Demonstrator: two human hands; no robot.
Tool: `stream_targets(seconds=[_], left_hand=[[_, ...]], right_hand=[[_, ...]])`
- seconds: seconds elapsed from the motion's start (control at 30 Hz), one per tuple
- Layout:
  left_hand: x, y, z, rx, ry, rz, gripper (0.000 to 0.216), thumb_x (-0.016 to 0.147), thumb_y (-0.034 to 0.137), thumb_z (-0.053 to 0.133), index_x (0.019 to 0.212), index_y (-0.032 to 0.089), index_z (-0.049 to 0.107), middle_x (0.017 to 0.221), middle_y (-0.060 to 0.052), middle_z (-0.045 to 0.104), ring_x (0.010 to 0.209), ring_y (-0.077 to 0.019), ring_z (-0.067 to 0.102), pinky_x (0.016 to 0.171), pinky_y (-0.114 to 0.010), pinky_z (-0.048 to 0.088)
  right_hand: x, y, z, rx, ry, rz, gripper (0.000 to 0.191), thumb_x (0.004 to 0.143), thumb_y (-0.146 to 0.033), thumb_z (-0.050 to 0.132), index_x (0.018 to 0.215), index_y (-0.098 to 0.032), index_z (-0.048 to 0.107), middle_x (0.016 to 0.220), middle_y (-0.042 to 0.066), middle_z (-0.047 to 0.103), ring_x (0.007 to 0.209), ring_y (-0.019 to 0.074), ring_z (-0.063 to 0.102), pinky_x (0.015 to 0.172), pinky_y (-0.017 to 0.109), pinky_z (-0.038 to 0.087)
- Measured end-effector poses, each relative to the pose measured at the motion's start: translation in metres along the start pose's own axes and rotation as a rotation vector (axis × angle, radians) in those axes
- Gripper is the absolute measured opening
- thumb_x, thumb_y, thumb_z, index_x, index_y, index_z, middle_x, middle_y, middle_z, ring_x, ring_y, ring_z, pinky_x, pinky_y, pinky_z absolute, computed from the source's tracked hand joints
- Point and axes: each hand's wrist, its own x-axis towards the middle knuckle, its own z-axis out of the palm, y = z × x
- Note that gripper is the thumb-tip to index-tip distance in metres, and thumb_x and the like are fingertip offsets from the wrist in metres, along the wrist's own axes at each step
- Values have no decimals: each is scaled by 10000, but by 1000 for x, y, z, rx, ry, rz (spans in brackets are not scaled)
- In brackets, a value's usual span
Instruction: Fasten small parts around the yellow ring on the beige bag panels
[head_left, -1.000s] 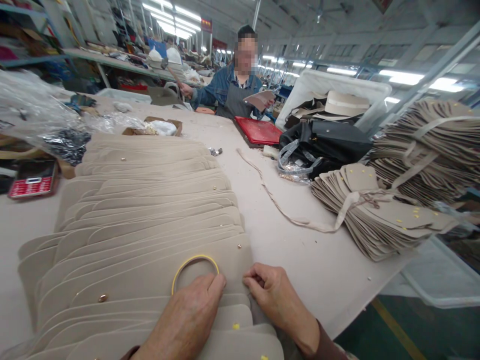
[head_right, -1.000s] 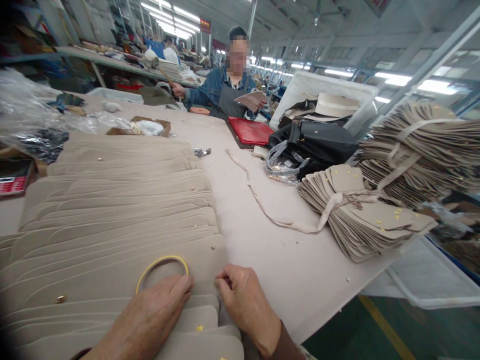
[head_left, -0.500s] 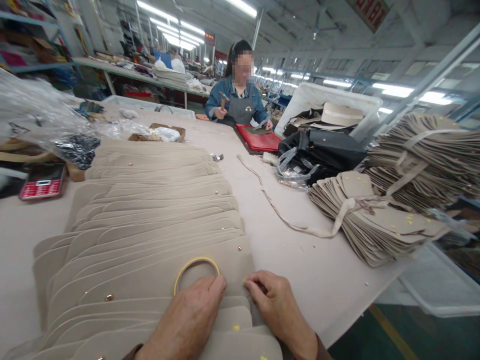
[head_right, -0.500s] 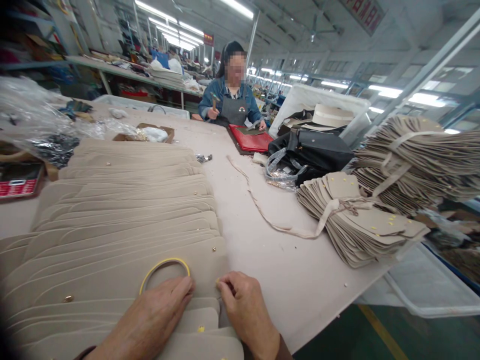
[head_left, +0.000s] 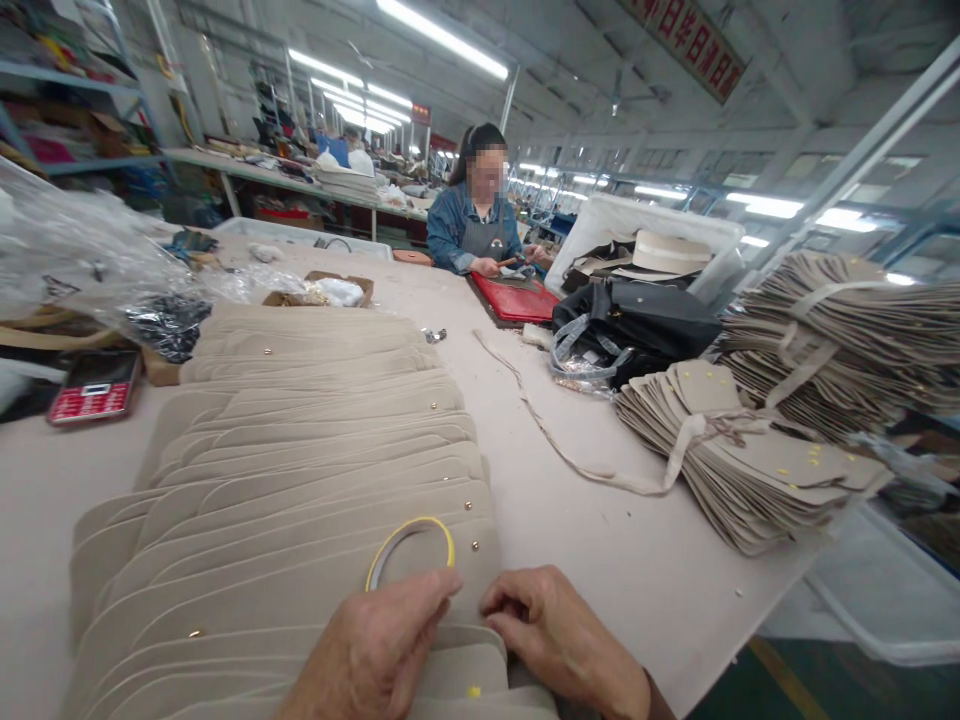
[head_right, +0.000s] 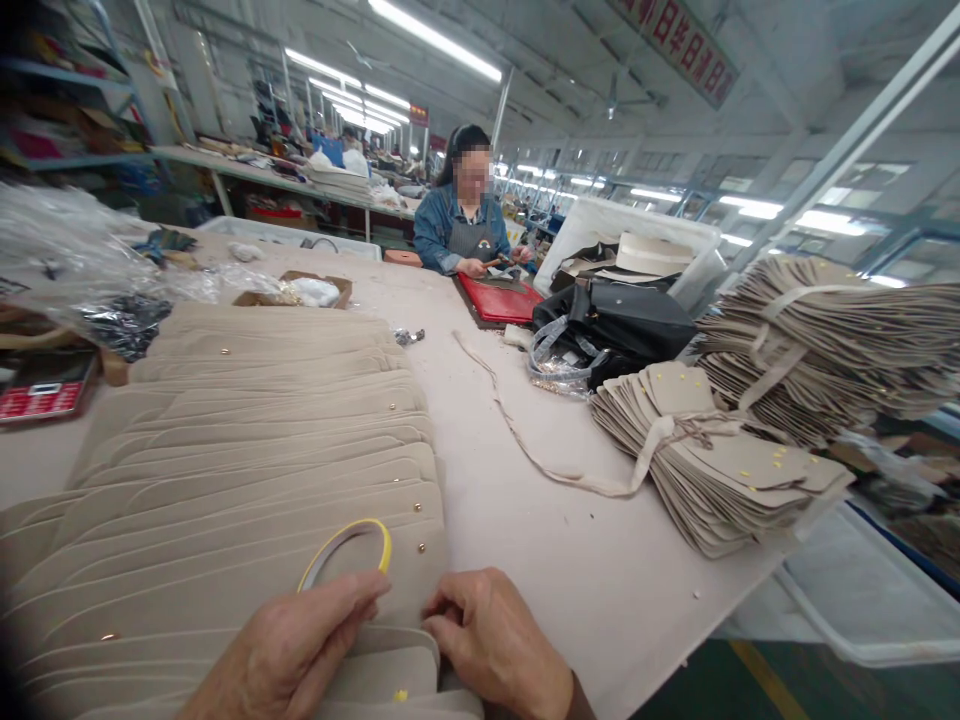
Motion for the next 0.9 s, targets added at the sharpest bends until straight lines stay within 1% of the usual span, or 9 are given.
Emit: stream_targets(seconds=[0.07, 0.17, 0.27, 0.37, 0.47, 0.57, 0.7, 0.8, 0.9], left_hand=[[1, 0, -3, -22, -37, 4, 423, 966, 121, 370, 1376, 224, 343, 959, -13, 722, 804, -109, 701, 703, -140, 533], [1, 0, -4, -24, -124, -35, 546, 971, 116, 359, 1478, 189, 171, 954, -30, 722, 793, -110, 703, 695, -137, 535], [-2, 0, 0, -8, -111, -66, 508, 993, 165, 325, 1471, 185, 154, 868, -19, 720, 694, -131, 697, 596, -165, 535], [-2, 2, 4, 16, -82, -25, 458, 1020, 215, 246, 1464, 189, 137, 832, -10, 725, 650, -146, 697, 552, -189, 531], [-1, 3, 6, 30, -84, 8, 446, 1027, 220, 198, 1463, 180, 112, 814, -10, 727, 663, -146, 702, 546, -188, 528], [-4, 1, 9, 68, -53, 16, 402, 1020, 214, 233, 1418, 170, 194, 821, -24, 723, 662, -155, 700, 545, -197, 527], [-9, -1, 12, 100, -64, -51, 201, 978, 153, 312, 1122, 213, 439, 767, -7, 682, 641, -154, 676, 540, -206, 504], [-9, 0, 10, 127, -81, -86, 186, 945, 103, 328, 887, 228, 453, 671, 22, 607, 566, -137, 624, 496, -205, 448], [-5, 2, 7, 128, -52, -92, 208, 934, 84, 317, 854, 231, 440, 643, 33, 576, 527, -133, 593, 462, -214, 411]], right_hand=[[2, -3, -1, 51, 133, -67, 162, 815, -139, 571, 841, -196, 720, 728, -2, 697, 664, 128, 612, 619, 208, 423], [4, -11, 4, 114, 256, -294, 169, 840, -137, 558, 938, -185, 686, 795, 26, 685, 712, 137, 613, 678, 224, 469], [7, -18, 10, 78, 310, -548, 249, 825, -87, 554, 1044, -183, 624, 890, 57, 682, 779, 150, 617, 715, 235, 500], [9, -22, 14, -36, 334, -668, 232, 840, -61, 520, 1014, -191, 603, 899, 70, 680, 812, 161, 619, 736, 248, 508], [12, -22, 19, -122, 319, -713, 214, 851, -48, 461, 943, -189, 593, 825, 63, 673, 754, 158, 610, 699, 250, 501], [14, -19, 27, -163, 382, -727, 180, 835, -60, 439, 865, -195, 554, 710, 32, 640, 642, 149, 575, 613, 243, 466], [14, -17, 35, -167, 502, -706, 168, 811, -56, 450, 807, -202, 533, 657, 9, 621, 588, 129, 563, 571, 222, 429], [14, -20, 37, -152, 532, -675, 169, 796, -54, 463, 781, -199, 550, 626, -3, 605, 561, 120, 555, 551, 215, 412], [14, -22, 36, -94, 488, -578, 167, 790, -67, 475, 759, -194, 580, 621, -6, 597, 551, 112, 556, 538, 208, 407]])
